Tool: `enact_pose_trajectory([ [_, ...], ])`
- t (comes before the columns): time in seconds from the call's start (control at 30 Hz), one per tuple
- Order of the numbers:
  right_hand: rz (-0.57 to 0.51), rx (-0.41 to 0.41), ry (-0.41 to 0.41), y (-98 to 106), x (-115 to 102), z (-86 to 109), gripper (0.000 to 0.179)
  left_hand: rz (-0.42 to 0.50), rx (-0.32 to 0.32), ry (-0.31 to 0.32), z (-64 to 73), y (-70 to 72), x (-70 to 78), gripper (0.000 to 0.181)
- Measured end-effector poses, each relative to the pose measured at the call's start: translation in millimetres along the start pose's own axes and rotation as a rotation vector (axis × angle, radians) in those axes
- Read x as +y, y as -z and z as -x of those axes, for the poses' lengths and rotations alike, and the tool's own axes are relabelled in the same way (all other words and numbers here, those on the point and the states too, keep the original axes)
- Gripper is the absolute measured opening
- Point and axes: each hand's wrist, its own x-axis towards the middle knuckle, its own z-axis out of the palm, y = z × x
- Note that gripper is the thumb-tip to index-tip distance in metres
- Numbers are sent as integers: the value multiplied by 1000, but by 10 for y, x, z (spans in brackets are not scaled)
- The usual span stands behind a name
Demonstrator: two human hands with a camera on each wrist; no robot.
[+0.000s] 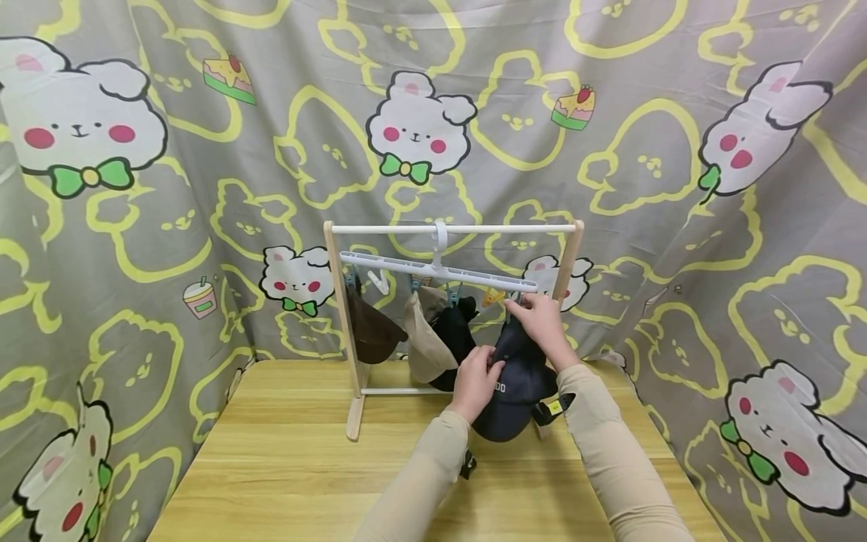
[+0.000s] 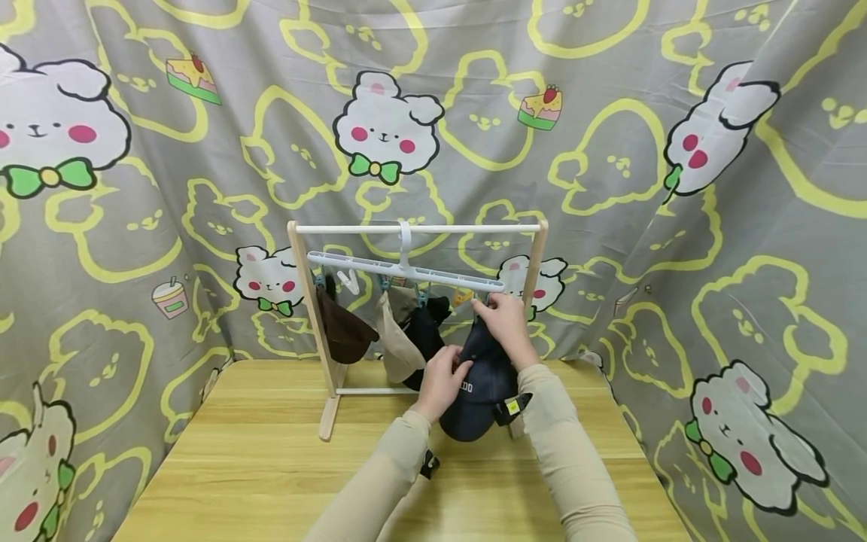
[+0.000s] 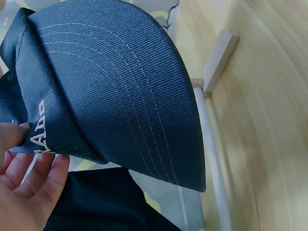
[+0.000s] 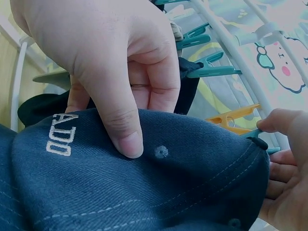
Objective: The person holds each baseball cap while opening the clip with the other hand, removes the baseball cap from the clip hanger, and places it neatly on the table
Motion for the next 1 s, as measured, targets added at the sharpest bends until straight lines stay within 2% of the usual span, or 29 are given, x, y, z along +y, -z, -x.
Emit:
enact_pose_trajectory([
  [0.4,-13,-22,-28,0,22,-16,48,-4,6,-9,12,18,6,14],
  [1.0,-4,-8,-27,-1,33,-13,43,-22,24,-27,39,19,-10,14],
])
